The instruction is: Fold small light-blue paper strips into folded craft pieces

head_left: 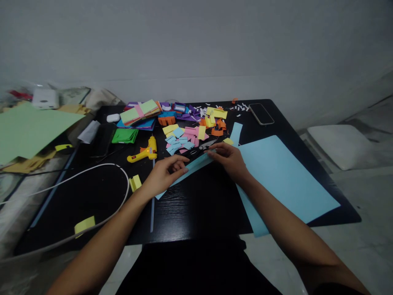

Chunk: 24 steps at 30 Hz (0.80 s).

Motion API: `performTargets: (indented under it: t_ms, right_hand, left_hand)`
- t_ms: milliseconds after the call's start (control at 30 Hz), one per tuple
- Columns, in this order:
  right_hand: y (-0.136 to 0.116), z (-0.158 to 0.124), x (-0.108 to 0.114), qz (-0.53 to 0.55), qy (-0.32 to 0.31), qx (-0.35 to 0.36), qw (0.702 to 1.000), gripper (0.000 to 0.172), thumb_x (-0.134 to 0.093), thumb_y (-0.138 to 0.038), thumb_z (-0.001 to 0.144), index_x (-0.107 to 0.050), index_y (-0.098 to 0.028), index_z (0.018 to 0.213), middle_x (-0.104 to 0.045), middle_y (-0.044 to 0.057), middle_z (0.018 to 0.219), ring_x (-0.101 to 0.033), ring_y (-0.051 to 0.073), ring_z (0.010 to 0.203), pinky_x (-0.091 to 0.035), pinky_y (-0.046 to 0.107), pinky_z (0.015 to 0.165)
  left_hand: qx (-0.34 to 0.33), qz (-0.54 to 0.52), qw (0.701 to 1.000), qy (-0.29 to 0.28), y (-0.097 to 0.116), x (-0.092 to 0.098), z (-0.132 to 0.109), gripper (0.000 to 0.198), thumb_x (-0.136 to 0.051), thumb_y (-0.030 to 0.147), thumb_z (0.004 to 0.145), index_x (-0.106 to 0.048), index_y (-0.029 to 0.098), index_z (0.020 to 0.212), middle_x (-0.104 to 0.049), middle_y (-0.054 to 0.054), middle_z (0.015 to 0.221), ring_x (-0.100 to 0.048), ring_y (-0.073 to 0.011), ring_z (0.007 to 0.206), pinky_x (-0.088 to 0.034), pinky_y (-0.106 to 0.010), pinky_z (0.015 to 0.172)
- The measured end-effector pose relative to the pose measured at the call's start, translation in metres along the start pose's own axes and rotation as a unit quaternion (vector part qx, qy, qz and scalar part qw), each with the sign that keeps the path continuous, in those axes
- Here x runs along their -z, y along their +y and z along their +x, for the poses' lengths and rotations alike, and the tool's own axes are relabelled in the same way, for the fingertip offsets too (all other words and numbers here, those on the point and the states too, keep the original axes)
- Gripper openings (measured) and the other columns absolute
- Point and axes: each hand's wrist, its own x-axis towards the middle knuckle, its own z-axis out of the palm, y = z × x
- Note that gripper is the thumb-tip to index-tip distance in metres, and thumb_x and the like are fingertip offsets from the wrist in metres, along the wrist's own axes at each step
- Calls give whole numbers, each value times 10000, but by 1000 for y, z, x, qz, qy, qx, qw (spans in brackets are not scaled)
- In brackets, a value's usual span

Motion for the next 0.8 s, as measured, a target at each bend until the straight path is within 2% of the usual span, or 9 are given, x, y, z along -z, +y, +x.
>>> performTargets:
  t_ms: [100, 167, 333, 533, 800]
  right_hand:
    - [-3, -5, -5, 17, -13, -13, 1000, 411, -914, -428, 729, -725, -233, 1037, -812, 45, 924, -773, 231, 889, -610, 405, 869]
    - [-2, -8, -11, 24, -32, -23, 999, 413, -925, -426, 713, -726, -233, 1019, -812, 45, 939, -774, 231, 901, -615, 409, 880]
    - [4, -14, -23, 24, -81, -20, 996, 304, -925, -380, 708, -780, -236, 933, -805, 23, 958, -758, 206, 923, -598, 380, 912]
    - [4, -18, -26, 41, -70, -38, 996, 319, -906, -367, 740, -807, -256, 1021, -787, -4, 885, -736, 175, 850, -577, 331, 849]
    - [7, -18, -27, 59, -33, -82, 994, 290, -909, -440, 727, -793, -236, 898, -800, 28, 900, -737, 195, 809, -602, 354, 781]
  left_hand:
    - [12, 4, 999, -51, 10, 0, -1, 304, -742, 354, 905, -720, 216, 1175, -666, 3, 815, -619, -138, 712, -499, -259, 650]
    - [8, 15, 998, -63, 17, -4, -2, 278, -733, 361, 914, -721, 223, 1154, -673, 10, 813, -614, -136, 707, -487, -253, 639]
    - [20, -2, 1000, 2, 20, -22, -6, 305, -766, 415, 902, -711, 202, 1114, -671, 22, 749, -602, -129, 667, -465, -246, 620]
    - [29, -40, 998, 38, 13, -30, -9, 247, -748, 424, 926, -720, 196, 1015, -656, 28, 706, -581, -111, 623, -452, -237, 604]
    - [-12, -46, 997, 59, 14, -31, -11, 269, -736, 370, 946, -709, 233, 1176, -672, 40, 726, -609, -113, 638, -494, -244, 644]
